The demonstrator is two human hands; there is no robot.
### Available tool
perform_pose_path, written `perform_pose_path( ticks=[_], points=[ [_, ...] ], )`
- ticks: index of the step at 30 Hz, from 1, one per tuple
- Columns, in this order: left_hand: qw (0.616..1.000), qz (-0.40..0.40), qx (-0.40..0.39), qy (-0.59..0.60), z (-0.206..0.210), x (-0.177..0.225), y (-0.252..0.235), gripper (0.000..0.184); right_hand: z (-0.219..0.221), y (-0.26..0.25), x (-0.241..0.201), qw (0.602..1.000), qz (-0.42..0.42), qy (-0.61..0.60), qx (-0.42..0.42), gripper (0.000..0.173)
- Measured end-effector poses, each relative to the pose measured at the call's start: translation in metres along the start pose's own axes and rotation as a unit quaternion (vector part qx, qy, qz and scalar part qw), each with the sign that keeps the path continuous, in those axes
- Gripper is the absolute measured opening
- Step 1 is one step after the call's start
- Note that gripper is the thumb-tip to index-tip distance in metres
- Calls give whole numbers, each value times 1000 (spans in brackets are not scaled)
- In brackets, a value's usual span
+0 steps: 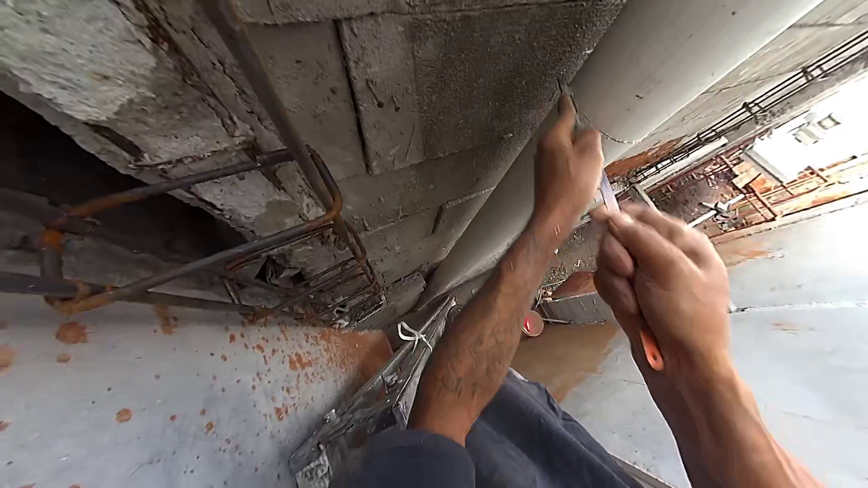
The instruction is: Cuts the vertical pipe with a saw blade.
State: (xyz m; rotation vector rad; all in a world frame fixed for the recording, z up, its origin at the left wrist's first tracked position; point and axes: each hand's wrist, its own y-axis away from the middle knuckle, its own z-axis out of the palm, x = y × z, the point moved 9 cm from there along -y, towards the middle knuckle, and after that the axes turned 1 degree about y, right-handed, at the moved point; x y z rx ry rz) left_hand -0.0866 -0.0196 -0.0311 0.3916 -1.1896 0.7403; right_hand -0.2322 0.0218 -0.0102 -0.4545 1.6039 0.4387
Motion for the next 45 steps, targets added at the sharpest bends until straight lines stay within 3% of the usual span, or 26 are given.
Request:
perform_pose_path(
  ticks=[3, 8, 12, 18, 23, 28, 32, 38, 43, 45],
  points=[
    [1000, -1, -8, -11, 4, -3, 11, 58, -9, 4, 6, 1000, -10, -10, 5, 30],
    [1000, -14, -26, 5, 2, 0, -29, 55, 10, -27, -1, 1000, -19, 11, 9, 28],
    [1000, 14, -7, -15, 2, -3, 14, 58, -9, 3, 10, 1000, -13, -27, 1, 30],
    [999, 10, -41, 10, 2, 0, -33, 56, 13, -27, 2, 1000, -18, 3, 21, 28],
    [999, 27, -20, 27, 2, -7, 7, 58, -2, 5, 16, 1000, -26, -14, 6, 28],
    [1000, -4, -30, 4, 0, -1, -32, 55, 14, -25, 2, 999, -24, 33, 17, 27],
    [999, 38, -3, 20, 1, -5, 18, 57, -8, 11, 13, 1000, -21, -10, -3, 27],
    [1000, -2, 0, 29, -1, -3, -30, 55, 10, -27, 0, 999, -25, 47, 13, 26],
    [998, 35, 6, 44, 5, -10, 19, 58, -16, 12, 16, 1000, -24, 2, -13, 25],
    [999, 28, 6, 18, 5, -6, 11, 57, -13, -1, 11, 999, -38, 23, -9, 25]
  ],
)
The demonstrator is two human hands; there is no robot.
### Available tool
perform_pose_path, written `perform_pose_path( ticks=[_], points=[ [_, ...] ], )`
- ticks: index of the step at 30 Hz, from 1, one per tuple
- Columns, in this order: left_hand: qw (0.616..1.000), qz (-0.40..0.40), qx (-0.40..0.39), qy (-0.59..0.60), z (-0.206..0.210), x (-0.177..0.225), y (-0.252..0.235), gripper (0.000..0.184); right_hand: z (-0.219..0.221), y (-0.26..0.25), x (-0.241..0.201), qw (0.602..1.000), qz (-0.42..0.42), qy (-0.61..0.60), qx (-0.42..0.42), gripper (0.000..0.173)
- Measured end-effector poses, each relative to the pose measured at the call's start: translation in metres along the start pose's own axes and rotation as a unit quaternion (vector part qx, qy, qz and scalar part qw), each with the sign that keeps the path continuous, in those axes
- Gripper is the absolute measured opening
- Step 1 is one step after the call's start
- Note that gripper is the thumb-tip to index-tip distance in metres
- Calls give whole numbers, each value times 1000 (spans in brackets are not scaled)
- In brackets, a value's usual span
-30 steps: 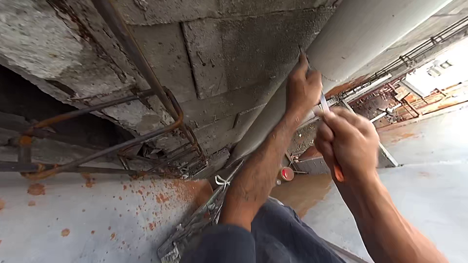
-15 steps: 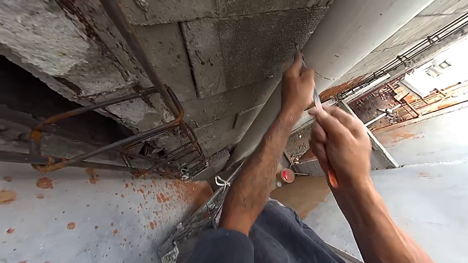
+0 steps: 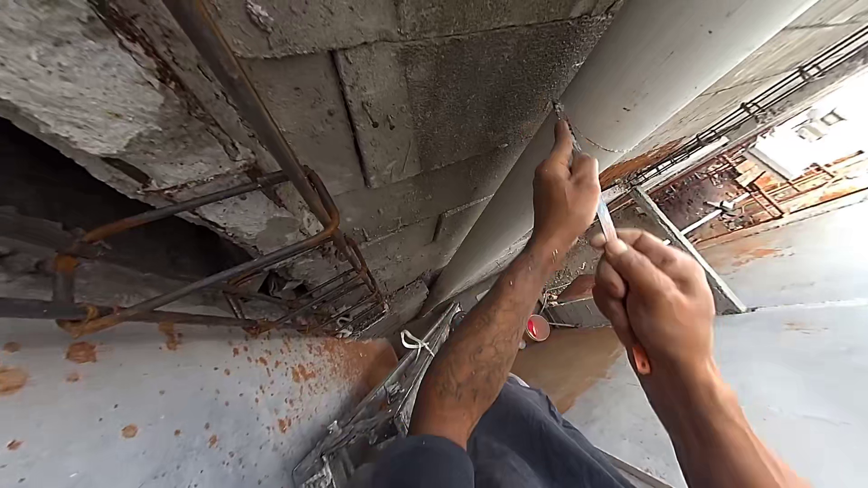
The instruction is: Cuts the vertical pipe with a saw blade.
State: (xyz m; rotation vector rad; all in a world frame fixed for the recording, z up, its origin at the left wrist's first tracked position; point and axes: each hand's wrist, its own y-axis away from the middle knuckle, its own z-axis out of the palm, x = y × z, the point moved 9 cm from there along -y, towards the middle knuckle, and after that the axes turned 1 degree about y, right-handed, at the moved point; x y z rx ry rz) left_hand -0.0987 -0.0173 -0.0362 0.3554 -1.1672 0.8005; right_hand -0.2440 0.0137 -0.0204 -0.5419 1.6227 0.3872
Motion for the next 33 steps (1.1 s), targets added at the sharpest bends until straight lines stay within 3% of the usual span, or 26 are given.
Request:
perform_pose_path(
  ticks=[4, 9, 14, 19, 25, 30, 33],
  points=[
    [1000, -27, -7, -6, -2, -1, -41, 55, 18, -30, -8, 999, 7, 48, 7, 25],
    [999, 10, 2, 30, 0, -2, 7, 57, -2, 10, 2, 1000, 9, 7, -1, 25],
    [999, -21, -2, 25, -2, -6, -42, 54, 17, -29, -9, 998, 14, 59, -5, 24],
    [1000, 13, 16, -8, 2, -1, 8, 57, -10, 7, 0, 1000, 19, 11, -19, 26],
    [1000, -19, -6, -5, -2, -3, -41, 57, 11, -33, -10, 998, 16, 62, -16, 24],
    [1000, 10, 15, 17, 5, -5, 8, 60, -17, 2, 4, 999, 20, 27, -21, 25],
    [999, 1, 16, -30, -1, -3, -24, 57, -1, -23, -3, 997, 18, 72, -23, 23]
  ],
)
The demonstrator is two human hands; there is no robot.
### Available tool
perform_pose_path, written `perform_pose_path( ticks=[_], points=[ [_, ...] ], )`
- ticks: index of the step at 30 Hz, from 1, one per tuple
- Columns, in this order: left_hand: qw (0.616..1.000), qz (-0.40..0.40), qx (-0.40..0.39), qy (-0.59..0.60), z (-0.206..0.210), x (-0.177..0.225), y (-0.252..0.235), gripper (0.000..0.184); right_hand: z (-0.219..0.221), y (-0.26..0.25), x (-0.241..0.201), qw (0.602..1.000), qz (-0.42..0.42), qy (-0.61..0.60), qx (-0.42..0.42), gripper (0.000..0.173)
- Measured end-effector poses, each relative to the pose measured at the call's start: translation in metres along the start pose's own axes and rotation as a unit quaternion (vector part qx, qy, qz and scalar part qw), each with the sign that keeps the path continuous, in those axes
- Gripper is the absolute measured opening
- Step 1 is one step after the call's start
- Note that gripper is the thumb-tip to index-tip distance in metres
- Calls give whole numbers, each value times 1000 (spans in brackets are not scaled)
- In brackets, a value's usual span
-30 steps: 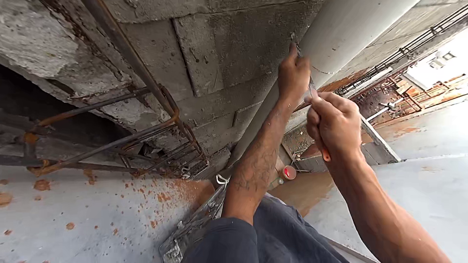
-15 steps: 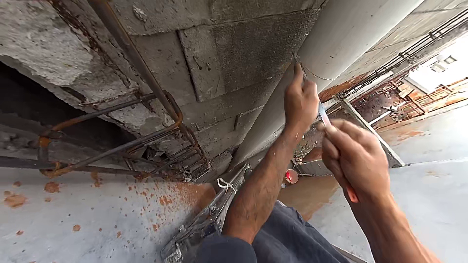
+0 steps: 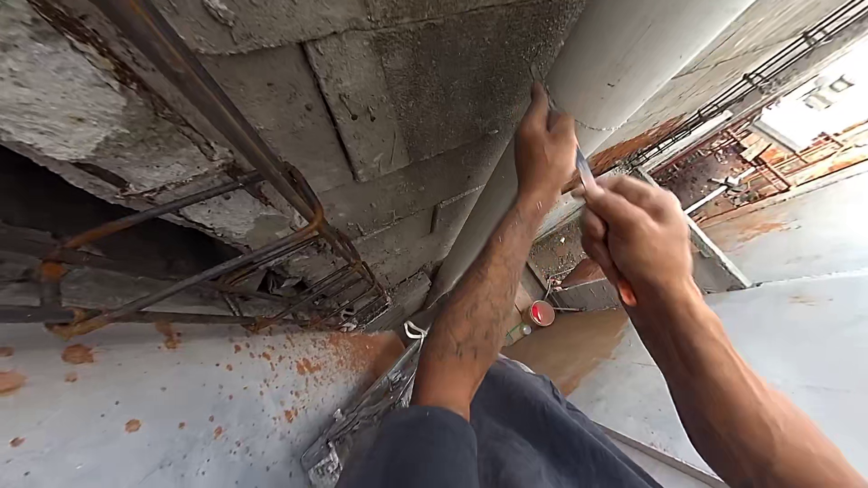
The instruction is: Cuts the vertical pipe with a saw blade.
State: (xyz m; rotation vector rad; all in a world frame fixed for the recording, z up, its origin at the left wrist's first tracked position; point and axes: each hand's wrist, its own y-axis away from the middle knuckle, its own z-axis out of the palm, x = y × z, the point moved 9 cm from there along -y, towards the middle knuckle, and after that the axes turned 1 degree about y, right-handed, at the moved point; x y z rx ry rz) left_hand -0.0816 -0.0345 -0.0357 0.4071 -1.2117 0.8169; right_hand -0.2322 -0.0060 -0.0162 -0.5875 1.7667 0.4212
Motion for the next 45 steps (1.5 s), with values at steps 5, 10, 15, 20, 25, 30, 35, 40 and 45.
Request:
perform_pose_path(
  ticks=[5, 10, 15, 20, 25, 30, 35, 40, 45],
  points=[
    [1000, 3, 2, 3, 0, 3, 16, 59, -6, 14, 2, 999, 6, -30, -15, 23],
    [1000, 10, -5, -9, -1, 3, 2, 59, -1, 1, 3, 1000, 6, -22, 4, 22],
    [1000, 9, -1, 6, -1, 5, 10, 58, -2, 13, -5, 999, 8, -34, -10, 24],
    [1000, 5, -2, -17, 0, 5, 0, 56, 0, 1, -4, 1000, 0, -17, -1, 24],
    [1000, 5, 7, 1, -1, 4, 5, 58, -4, 8, -4, 1000, 9, -19, -13, 24],
    [1000, 20, 8, -6, 2, 3, 7, 58, -8, 4, 1, 1000, 2, -16, -11, 23],
    [1000, 8, 0, 4, 3, 3, 1, 58, -5, 4, -1, 1000, 4, -21, -21, 23],
    [1000, 18, -1, -7, 6, 2, 24, 60, -17, 14, 10, 999, 3, -29, -17, 24],
    [1000, 18, -13, -2, 3, 5, -11, 59, -1, -7, -4, 999, -6, -30, -21, 23]
  ],
)
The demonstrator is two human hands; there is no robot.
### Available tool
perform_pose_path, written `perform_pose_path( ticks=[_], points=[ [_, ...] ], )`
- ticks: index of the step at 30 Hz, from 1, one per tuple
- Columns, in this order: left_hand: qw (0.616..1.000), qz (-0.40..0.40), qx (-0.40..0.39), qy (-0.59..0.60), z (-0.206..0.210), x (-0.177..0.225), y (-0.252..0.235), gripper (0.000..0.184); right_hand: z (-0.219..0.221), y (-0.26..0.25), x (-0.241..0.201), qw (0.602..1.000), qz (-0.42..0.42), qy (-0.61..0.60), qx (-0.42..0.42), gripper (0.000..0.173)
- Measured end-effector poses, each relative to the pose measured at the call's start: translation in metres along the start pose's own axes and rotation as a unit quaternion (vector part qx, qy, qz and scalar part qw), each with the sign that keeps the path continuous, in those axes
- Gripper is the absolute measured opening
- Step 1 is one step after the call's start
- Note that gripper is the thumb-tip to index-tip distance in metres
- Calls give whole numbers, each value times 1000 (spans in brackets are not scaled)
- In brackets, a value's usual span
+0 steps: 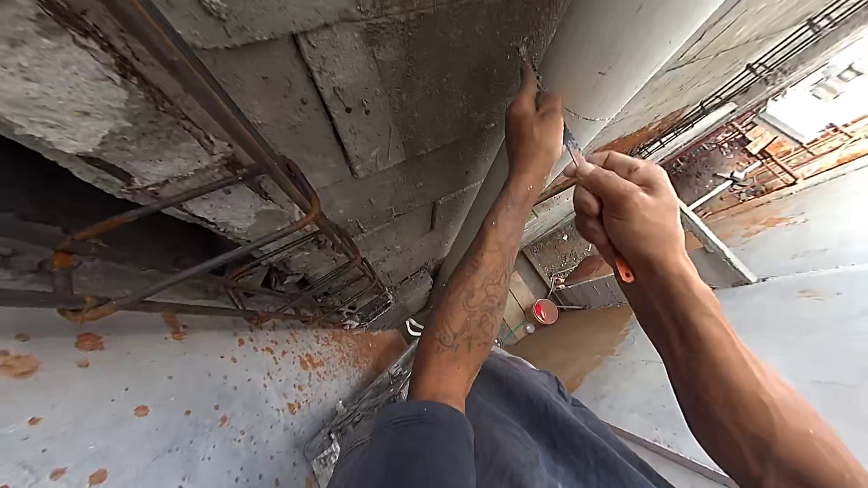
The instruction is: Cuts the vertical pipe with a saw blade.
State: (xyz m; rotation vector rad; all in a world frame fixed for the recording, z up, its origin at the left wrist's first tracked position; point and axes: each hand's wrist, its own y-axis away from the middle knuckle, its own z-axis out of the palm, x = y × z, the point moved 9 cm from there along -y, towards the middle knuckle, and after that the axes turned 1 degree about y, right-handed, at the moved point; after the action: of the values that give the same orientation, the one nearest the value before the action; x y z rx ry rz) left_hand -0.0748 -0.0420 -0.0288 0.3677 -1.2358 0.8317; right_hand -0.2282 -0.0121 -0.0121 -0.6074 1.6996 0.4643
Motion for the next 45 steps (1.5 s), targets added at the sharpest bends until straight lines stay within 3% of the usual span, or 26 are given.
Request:
perform_pose_path(
  ticks=[4, 9, 15, 20, 25, 31, 36, 40, 42, 45],
  points=[
    [1000, 9, 13, -3, 4, 0, 35, 57, -15, 26, 16, 999, 19, -34, 8, 25],
    [1000, -29, 0, 12, 0, -7, -6, 56, 6, -8, 0, 1000, 2, -14, 11, 22],
    [999, 13, 41, 0, 1, 2, 35, 54, -9, 26, 11, 998, 21, -50, 14, 26],
    [1000, -10, 12, -24, -2, -1, -8, 55, 8, -10, -2, 998, 5, -68, 14, 23],
    [998, 14, 18, -52, 2, 5, 35, 56, -10, 29, 14, 996, 19, -91, 6, 27],
    [999, -5, -5, -43, 0, 2, -8, 56, 8, -8, 0, 995, 8, -103, 7, 23],
    [996, 19, 18, -83, 6, 5, 45, 57, -16, 33, 23, 992, 16, -126, -3, 28],
    [993, 15, 26, -116, 0, 7, 7, 55, -3, -1, 10, 993, 7, -120, 0, 25],
    [997, 11, 5, -76, 2, 5, -2, 58, 1, -6, 9, 989, 8, -146, -1, 25],
    [994, 27, 19, -104, 2, 9, 29, 56, -8, 21, 18, 989, 21, -147, -18, 28]
  ],
)
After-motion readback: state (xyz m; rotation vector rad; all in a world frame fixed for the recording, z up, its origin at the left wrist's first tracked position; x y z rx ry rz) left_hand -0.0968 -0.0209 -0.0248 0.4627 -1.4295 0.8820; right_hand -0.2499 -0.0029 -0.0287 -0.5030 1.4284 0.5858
